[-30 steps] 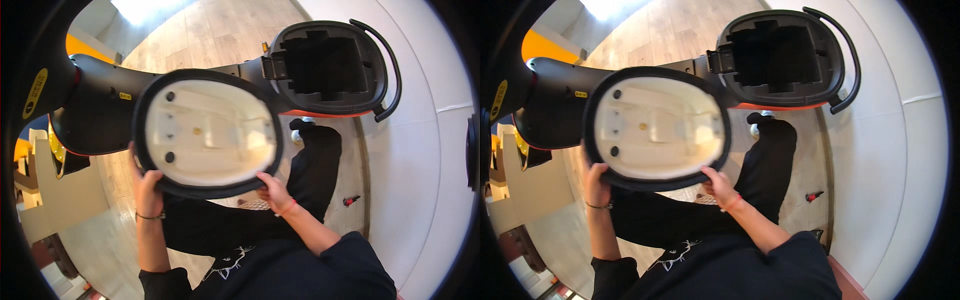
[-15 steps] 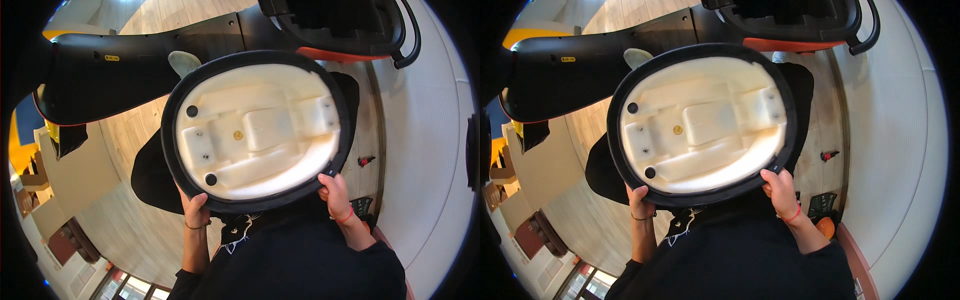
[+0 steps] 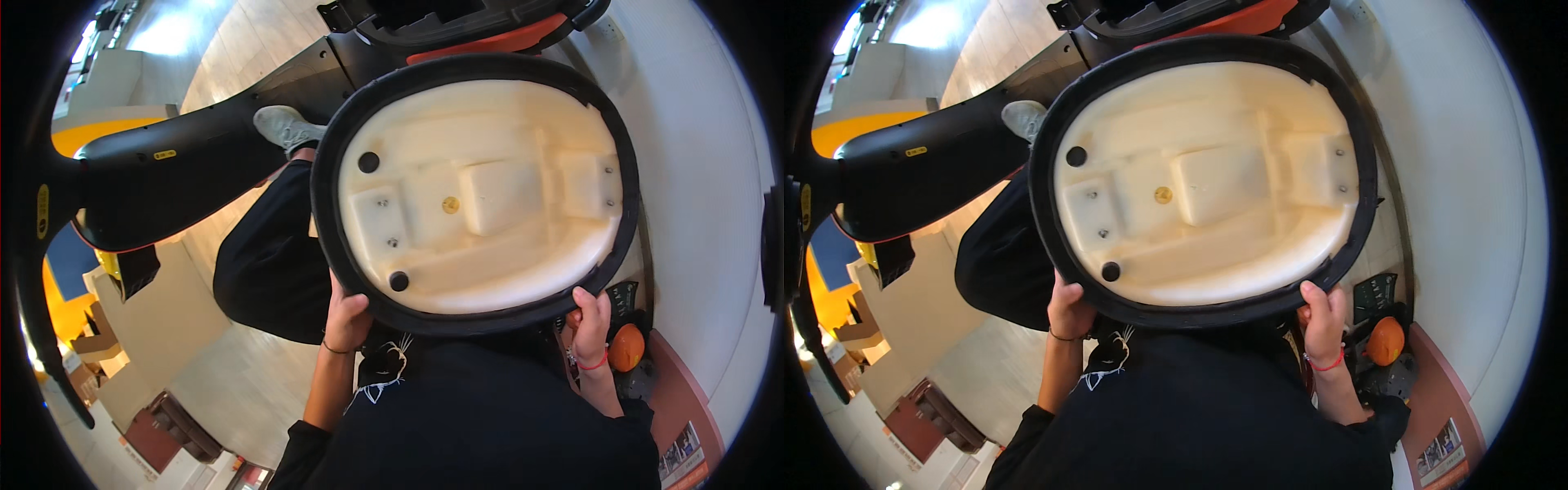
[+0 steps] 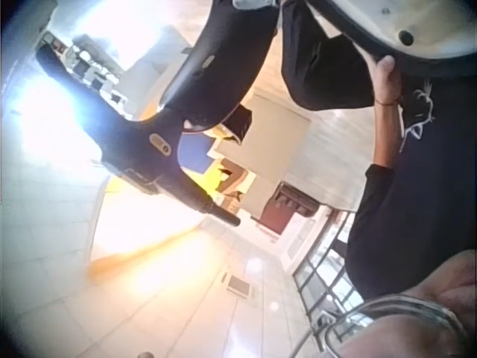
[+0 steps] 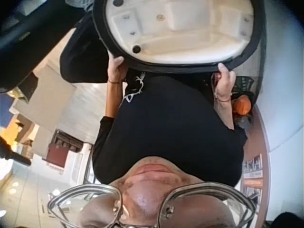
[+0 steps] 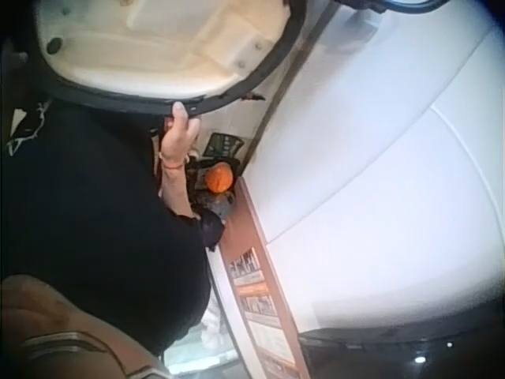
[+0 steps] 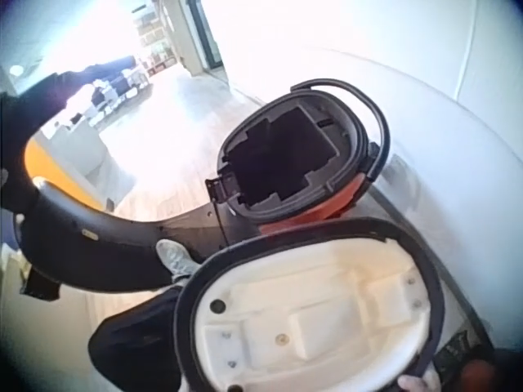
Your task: Using a socket wrench and hex keys to disassemble the storage compartment and latch mechanism of a scooter.
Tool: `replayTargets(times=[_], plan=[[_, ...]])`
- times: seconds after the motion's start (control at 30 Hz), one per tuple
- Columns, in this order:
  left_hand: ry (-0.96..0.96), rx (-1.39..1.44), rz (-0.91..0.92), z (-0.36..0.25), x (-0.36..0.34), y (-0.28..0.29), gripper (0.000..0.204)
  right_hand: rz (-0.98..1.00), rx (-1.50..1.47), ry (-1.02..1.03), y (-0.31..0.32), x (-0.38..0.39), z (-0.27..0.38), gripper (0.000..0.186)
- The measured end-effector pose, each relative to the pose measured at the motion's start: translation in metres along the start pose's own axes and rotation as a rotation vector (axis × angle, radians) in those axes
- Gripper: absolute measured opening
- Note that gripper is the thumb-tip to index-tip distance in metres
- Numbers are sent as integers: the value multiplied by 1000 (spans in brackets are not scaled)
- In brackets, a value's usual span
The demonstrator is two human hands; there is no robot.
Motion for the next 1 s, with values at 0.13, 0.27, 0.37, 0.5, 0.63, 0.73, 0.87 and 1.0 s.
replayTargets(times=[0.13, 0.27, 0.37, 0.5, 0.63, 0.73, 0.87, 1.0], plan=[[-12, -214, -82, -19, -17, -9, 83, 18, 47, 35, 6, -11, -6, 9], [-97, -472, -185, -47, -44, -26, 72, 116, 111, 105, -1, -17, -6, 21], [-108, -552, -205, -56, -58, -34, 69, 187, 161, 171, -1, -20, -2, 32], [-130, -540, -132, -59, -71, -40, 70, 187, 73, 72, -3, -28, -1, 31], [-138, -571, -120, -61, -69, -38, 72, 89, 52, -5, -2, -30, -3, 34], [-166, -617, -92, -62, -70, -39, 74, 28, 19, 25, -2, -28, -2, 35], [-183, -673, -106, -63, -71, -36, 73, 65, -4, 15, -3, -29, 0, 38], [-221, -680, -92, -62, -70, -29, 76, 190, 15, -16, 5, -32, -3, 40]])
Point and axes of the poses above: each hand's wrist, its own x-axis away from the middle knuckle, its own y-axis out of the back of the hand, z = x × y, the point moved 5 cm from there along -x, towards the middle knuckle, and after that the axes turned 1 degree about y, right-handed, at the moved point
